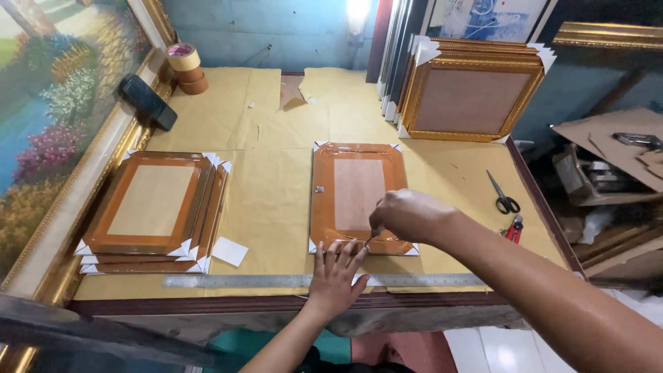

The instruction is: The person is measuring and attaching hardware clips to the back of wooden picture frames using a ruler and a screwdriver.

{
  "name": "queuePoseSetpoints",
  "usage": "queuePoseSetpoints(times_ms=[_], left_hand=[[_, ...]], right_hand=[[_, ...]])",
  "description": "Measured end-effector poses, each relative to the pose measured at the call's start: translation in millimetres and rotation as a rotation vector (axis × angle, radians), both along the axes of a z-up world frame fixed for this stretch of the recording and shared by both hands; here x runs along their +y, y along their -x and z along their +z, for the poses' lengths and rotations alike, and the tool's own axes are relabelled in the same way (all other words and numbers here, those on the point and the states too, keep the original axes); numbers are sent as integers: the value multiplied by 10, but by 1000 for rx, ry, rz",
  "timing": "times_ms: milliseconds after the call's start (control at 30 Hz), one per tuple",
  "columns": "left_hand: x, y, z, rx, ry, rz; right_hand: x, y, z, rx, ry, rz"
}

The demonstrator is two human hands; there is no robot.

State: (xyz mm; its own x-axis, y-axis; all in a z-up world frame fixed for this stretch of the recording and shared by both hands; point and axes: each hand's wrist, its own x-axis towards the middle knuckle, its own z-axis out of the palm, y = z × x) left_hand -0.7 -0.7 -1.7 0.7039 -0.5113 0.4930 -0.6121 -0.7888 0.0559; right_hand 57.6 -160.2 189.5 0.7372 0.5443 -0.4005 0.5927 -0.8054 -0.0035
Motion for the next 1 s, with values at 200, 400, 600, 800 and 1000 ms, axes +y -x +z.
queuePoseSetpoints(times_ms=[200,400,600,800,1000], left_hand=[[-14,8,-11,-42,10,-1],[4,18,-5,5,67,-26],[10,-4,6,-28,68,-24],[5,2,-5,-46,95,-21],[-5,10,-21,-27,85,-21]], right_hand=[[206,87,-80,18,48,-219],[290,18,-3,-42,355,-191],[38,-98,-126,-31,86,44],[148,6,-61,-9,139,-172],[141,42,95,-6,226,-260]])
